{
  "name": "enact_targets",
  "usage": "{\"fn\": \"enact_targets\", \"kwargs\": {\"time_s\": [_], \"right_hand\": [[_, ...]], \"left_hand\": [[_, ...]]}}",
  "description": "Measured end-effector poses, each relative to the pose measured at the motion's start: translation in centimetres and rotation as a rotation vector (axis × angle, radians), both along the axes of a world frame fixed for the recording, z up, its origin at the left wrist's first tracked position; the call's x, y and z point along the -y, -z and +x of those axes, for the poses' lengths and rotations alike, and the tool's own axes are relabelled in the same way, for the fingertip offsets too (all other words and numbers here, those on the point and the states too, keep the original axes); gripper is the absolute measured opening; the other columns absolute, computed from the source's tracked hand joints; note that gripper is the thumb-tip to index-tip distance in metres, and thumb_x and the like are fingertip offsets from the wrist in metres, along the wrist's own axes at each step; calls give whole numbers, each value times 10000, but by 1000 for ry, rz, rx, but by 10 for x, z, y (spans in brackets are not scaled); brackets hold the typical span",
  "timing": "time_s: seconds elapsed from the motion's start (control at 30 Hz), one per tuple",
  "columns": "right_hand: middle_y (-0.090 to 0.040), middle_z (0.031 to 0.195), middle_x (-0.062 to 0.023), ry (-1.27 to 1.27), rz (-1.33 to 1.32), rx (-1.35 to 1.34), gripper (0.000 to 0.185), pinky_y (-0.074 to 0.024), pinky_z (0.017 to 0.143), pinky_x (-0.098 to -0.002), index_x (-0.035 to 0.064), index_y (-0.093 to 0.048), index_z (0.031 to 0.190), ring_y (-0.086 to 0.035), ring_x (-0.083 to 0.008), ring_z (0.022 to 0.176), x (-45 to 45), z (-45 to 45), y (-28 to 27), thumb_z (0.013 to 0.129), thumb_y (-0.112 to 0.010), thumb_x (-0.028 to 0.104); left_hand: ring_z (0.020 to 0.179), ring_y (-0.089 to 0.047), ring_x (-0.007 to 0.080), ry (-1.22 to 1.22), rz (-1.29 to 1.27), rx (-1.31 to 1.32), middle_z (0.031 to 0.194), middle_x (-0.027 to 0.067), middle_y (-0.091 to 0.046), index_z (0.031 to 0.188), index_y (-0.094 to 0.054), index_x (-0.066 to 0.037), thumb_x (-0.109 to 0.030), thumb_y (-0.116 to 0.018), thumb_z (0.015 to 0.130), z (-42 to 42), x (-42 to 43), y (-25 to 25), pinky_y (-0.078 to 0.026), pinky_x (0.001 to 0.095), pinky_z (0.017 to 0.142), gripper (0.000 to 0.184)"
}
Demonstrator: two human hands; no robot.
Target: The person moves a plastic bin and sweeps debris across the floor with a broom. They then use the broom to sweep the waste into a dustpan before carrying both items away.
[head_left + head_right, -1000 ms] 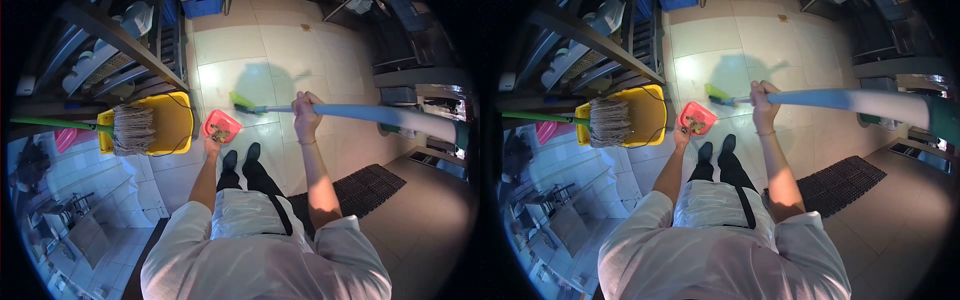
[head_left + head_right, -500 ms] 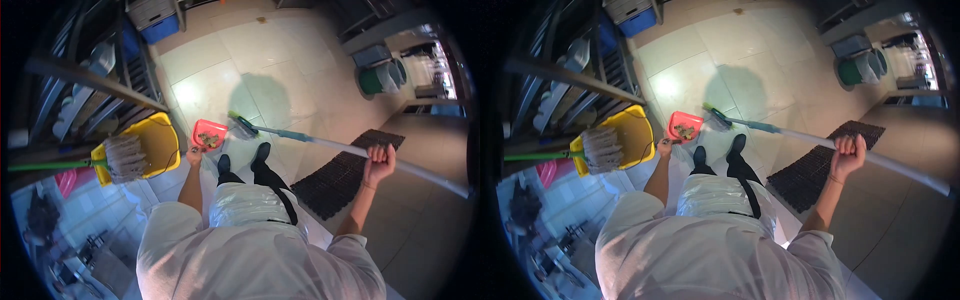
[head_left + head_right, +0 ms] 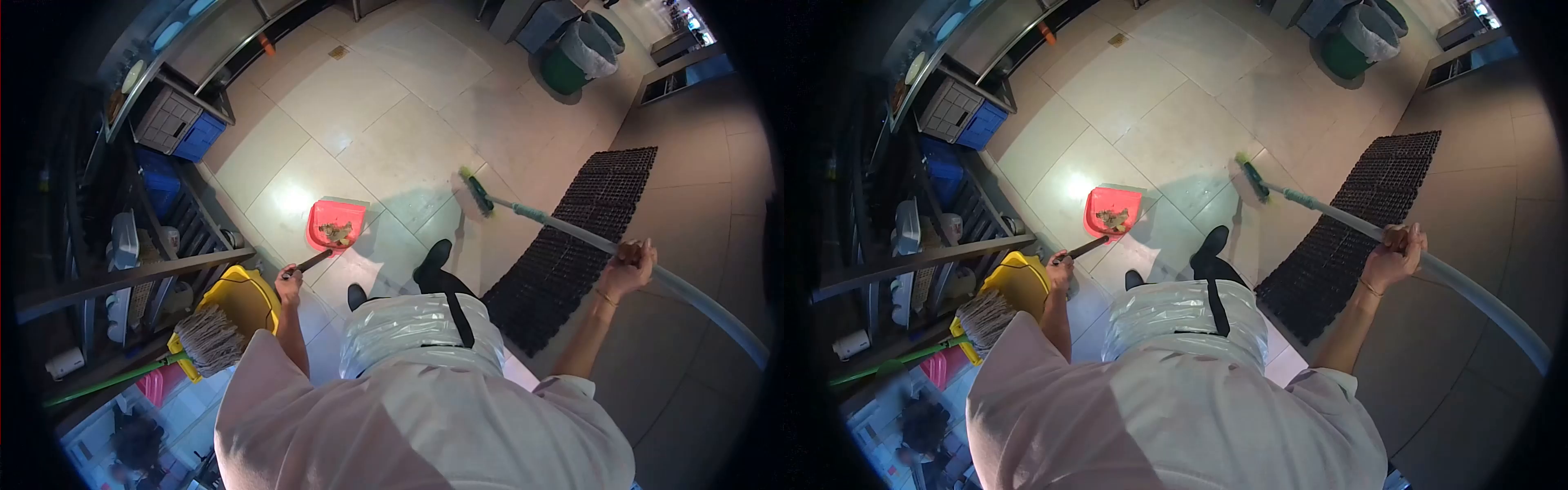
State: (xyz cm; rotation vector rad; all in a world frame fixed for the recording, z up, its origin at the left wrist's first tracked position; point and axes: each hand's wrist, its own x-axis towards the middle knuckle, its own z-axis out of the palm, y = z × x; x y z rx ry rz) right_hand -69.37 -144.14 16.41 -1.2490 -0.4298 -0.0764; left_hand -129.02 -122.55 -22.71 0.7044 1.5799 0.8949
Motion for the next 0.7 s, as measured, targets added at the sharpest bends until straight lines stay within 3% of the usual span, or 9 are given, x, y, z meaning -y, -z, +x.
{"fn": "enact_targets", "kwargs": {"time_s": [0.17,0.2,0.27,0.3,0.4,0.47,0.57,0.6,0.7], "right_hand": [[-372,536,15,-1,-12,-90,321,-331,486,-240,105,-376,571,-339,-77,483,-51,30,49,855,-521,69],[-388,549,25,71,-56,-98,296,-328,485,-234,94,-399,579,-352,-63,505,-75,12,54,848,-520,71],[-393,545,30,-26,-73,-30,270,-314,467,-222,81,-429,573,-351,-59,495,-103,-6,89,821,-527,38],[-377,531,31,-17,-171,141,295,-301,466,-221,88,-419,558,-348,-65,490,-116,-10,115,825,-540,51],[-363,520,16,-145,-122,-2,312,-292,452,-241,85,-392,557,-352,-79,481,-145,-57,141,828,-546,66],[-355,520,11,-185,-124,-70,312,-292,446,-249,85,-383,560,-350,-84,473,-167,-110,140,825,-546,59],[-326,519,12,-162,-220,-68,326,-289,438,-258,94,-353,561,-328,-94,458,-185,-183,127,822,-545,50],[-314,519,14,-216,-182,-145,330,-288,436,-260,99,-345,563,-320,-93,454,-192,-199,125,820,-544,44],[-298,520,18,-329,-140,-305,343,-284,429,-260,108,-317,566,-310,-90,449,-213,-253,117,816,-537,24]], "left_hand": [[525,-481,55,88,40,-53,694,-7,-560,944,-631,-27,38,-610,722,-5,-12,0,-373,191,456,232],[525,-481,55,79,41,-51,694,-7,-560,944,-631,-27,38,-610,722,-11,-15,0,-373,191,456,232],[533,-491,61,210,85,-192,674,-12,-559,938,-651,-41,0,-627,712,-27,-16,3,-389,205,476,231],[533,-491,61,207,80,-185,674,-12,-559,938,-651,-41,0,-627,712,-39,-18,10,-389,205,476,231],[587,-529,83,348,73,-321,676,1,-585,915,-670,-57,-38,-642,707,-70,-29,33,-442,234,555,210],[698,-614,140,467,2,-504,737,55,-654,909,-683,-71,-46,-632,704,-73,-40,33,-486,286,672,212],[801,-660,207,608,80,-601,820,114,-683,929,-686,-87,-33,-606,701,-69,-45,31,-495,335,736,248],[859,-660,277,646,35,-634,870,136,-679,931,-681,-101,-27,-587,694,-69,-48,38,-499,374,753,265],[867,-647,314,630,107,-629,864,129,-678,908,-675,-119,-38,-592,694,-68,-52,35,-499,397,756,243]]}}
